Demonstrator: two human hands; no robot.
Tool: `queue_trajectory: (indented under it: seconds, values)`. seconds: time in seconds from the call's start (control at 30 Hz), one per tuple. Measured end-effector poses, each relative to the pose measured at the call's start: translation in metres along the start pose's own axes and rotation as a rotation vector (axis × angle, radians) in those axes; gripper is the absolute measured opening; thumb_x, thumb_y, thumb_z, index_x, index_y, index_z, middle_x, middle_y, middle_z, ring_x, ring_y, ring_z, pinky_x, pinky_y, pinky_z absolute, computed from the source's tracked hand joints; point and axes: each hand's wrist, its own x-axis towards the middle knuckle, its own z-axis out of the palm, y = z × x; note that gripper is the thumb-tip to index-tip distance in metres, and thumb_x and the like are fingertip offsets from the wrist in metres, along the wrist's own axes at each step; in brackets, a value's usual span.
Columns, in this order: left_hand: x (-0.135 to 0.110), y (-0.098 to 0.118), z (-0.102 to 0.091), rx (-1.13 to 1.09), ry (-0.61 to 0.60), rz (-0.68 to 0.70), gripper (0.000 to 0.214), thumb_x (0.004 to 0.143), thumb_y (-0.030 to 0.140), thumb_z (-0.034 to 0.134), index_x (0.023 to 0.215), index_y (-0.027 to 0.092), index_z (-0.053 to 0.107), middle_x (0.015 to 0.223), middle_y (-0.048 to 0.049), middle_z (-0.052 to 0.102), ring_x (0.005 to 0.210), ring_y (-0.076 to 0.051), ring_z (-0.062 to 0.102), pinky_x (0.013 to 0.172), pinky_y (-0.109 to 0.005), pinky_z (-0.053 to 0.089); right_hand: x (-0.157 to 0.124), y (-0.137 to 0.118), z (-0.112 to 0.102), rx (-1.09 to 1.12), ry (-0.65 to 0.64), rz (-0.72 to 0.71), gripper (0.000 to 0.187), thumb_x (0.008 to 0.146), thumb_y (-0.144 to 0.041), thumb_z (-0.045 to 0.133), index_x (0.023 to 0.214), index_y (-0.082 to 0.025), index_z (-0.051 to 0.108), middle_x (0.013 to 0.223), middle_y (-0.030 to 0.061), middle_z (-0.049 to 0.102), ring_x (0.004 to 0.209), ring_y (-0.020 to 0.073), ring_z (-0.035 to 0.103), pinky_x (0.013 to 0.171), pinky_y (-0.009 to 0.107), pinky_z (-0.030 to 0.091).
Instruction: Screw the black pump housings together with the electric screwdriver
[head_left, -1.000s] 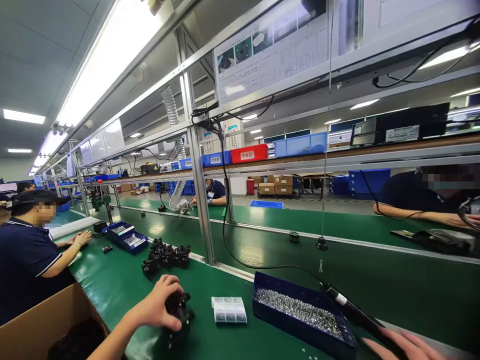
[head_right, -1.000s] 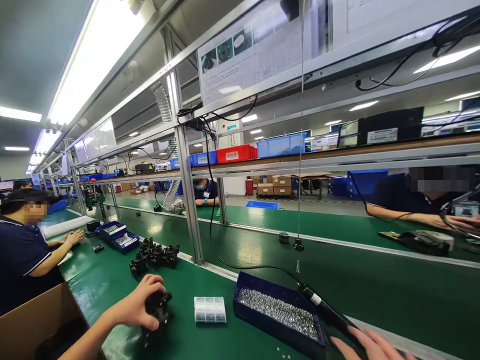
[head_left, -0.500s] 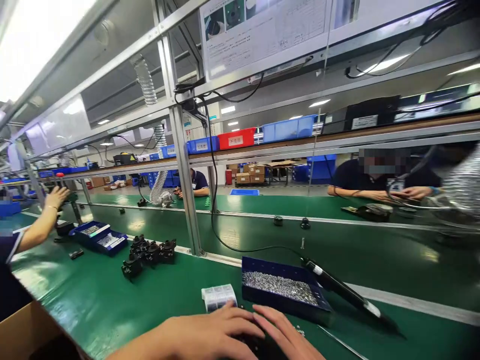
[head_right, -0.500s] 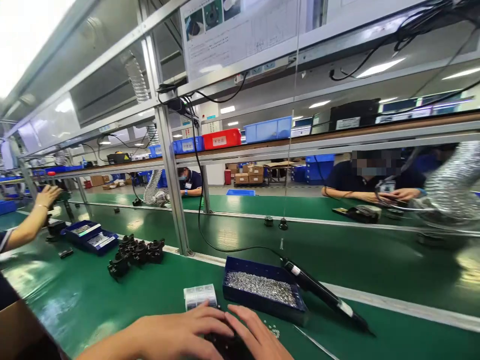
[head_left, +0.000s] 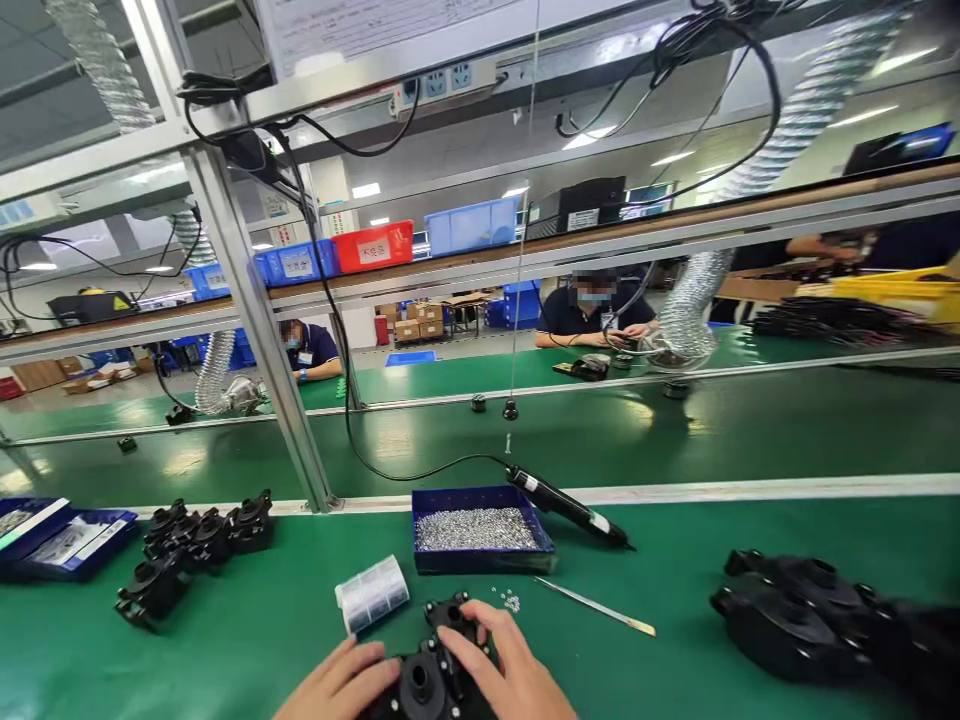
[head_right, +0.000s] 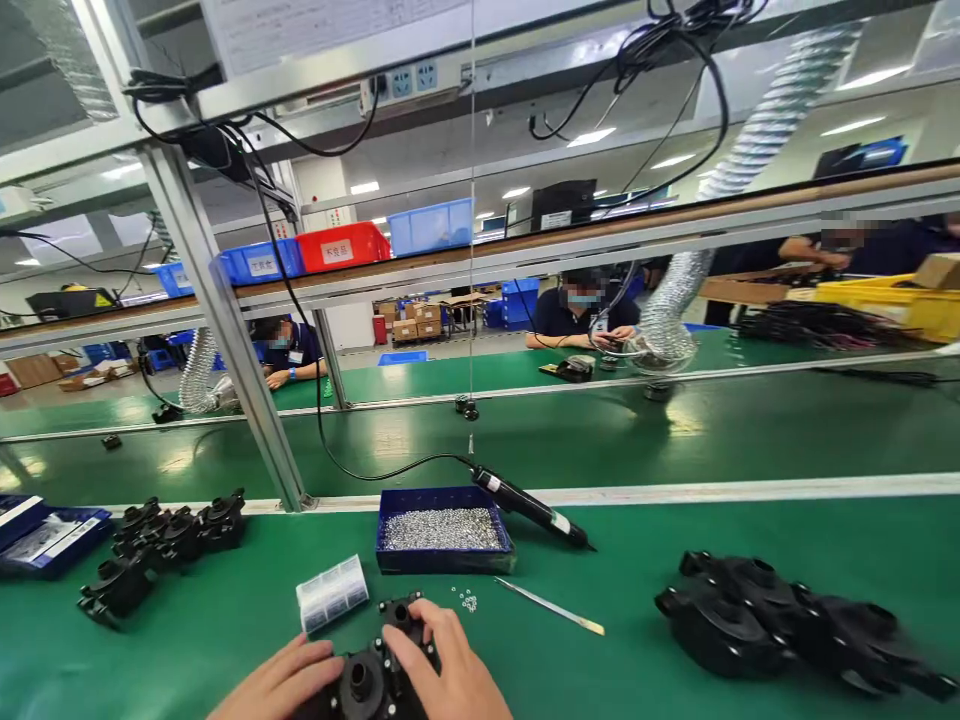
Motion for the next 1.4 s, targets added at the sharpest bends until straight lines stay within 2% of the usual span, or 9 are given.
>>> queue_trajectory:
  seconds: [0.2,0.33,0.43,0.53,0.63,0.77,1.03,1.17,1.4]
  values:
    - [-0.022,-0.02,-0.009,0.067,0.013,-0.089,0.052,0.091,0.027,0.07,0.14,0.044,0.062,0.152,-0.0033,0.06,0.14,-0.035,0.055,0.11,-0.055,0.052,0.012,-0.011,-0.008,-0.233,0.062,-0.137,0.053,0.09,-0.063,0.07,0.128,-0.026,0.065,0.112,0.0143,0.072,0.096,0.0307,0.066,0.079,0.042,0.058]
    - [-0.011,0.004,0.014,0.146,0.159,-0.003,0.047,0.093,0.026,0.068,0.137,0.04,0.063,0.15,-0.0046,0.061,0.144,-0.033,0.052,0.118,-0.059,0.043,0.009,-0.013,-0.037,-0.309,-0.036,-0.103,0.027,0.087,-0.031,0.071,0.113,-0.024,0.069,0.101,0.012,0.071,0.088,0.0281,0.062,0.076,0.041,0.053]
    - [0.011,0.02,0.015,0.195,0.164,0.177,0.034,0.094,0.019,0.062,0.125,0.031,0.068,0.139,-0.0047,0.07,0.145,-0.03,0.051,0.128,-0.064,0.016,0.001,-0.008,-0.063,-0.319,-0.122,-0.078,0.031,0.082,-0.027,0.075,0.113,-0.022,0.07,0.097,0.0121,0.07,0.087,0.0302,0.062,0.075,0.044,0.054]
    - [0.029,0.028,-0.003,0.233,0.125,0.065,0.033,0.09,0.008,0.058,0.116,0.025,0.07,0.135,-0.0051,0.072,0.144,-0.029,0.051,0.13,-0.063,0.005,-0.008,0.008,-0.087,-0.17,-0.157,-0.149,0.058,0.085,-0.057,0.075,0.132,-0.025,0.064,0.114,0.0154,0.068,0.097,0.0327,0.065,0.081,0.046,0.057]
    - [0.046,0.042,-0.021,0.198,0.111,-0.045,0.026,0.09,0.014,0.062,0.114,0.024,0.07,0.145,-0.0095,0.064,0.148,-0.034,0.046,0.127,-0.063,0.024,-0.011,0.036,-0.1,0.026,-0.086,-0.046,0.054,0.1,-0.057,0.053,0.14,-0.021,0.057,0.121,0.0166,0.066,0.104,0.029,0.068,0.087,0.04,0.058]
    - [0.092,0.079,-0.018,-0.14,0.147,-0.257,0.033,0.101,0.019,0.046,0.127,0.024,0.066,0.13,-0.0122,0.068,0.117,-0.024,0.069,0.099,-0.035,0.059,-0.008,0.07,-0.09,-0.045,-0.234,0.233,0.034,0.104,-0.018,0.039,0.119,-0.019,0.07,0.102,0.0102,0.069,0.087,0.0234,0.071,0.075,0.034,0.057]
    - [0.17,0.105,0.021,-0.632,0.135,-0.544,0.042,0.107,0.041,0.037,0.084,0.021,0.066,0.085,-0.0058,0.066,0.082,-0.021,0.066,0.08,-0.032,0.055,-0.017,0.083,-0.065,-0.151,-0.434,0.196,0.04,0.099,-0.014,0.046,0.131,-0.026,0.068,0.104,0.0072,0.067,0.078,0.0216,0.07,0.065,0.029,0.049]
    - [0.17,0.087,0.042,-0.561,0.171,-0.576,0.04,0.107,0.033,0.033,0.109,0.02,0.07,0.097,-0.0093,0.068,0.093,-0.023,0.068,0.088,-0.034,0.055,-0.016,0.081,-0.068,-0.133,-0.459,0.239,0.034,0.1,-0.017,0.049,0.122,-0.026,0.073,0.105,0.0075,0.067,0.082,0.0225,0.071,0.068,0.031,0.05]
    - [0.177,0.076,0.064,-0.22,-0.187,-0.587,0.043,0.104,0.02,0.036,0.135,0.025,0.066,0.116,-0.0113,0.063,0.101,-0.026,0.069,0.086,-0.033,0.054,-0.019,0.087,-0.069,0.108,-0.317,0.512,0.018,0.092,-0.017,0.057,0.083,-0.023,0.07,0.089,0.0034,0.069,0.082,0.0223,0.071,0.069,0.03,0.051]
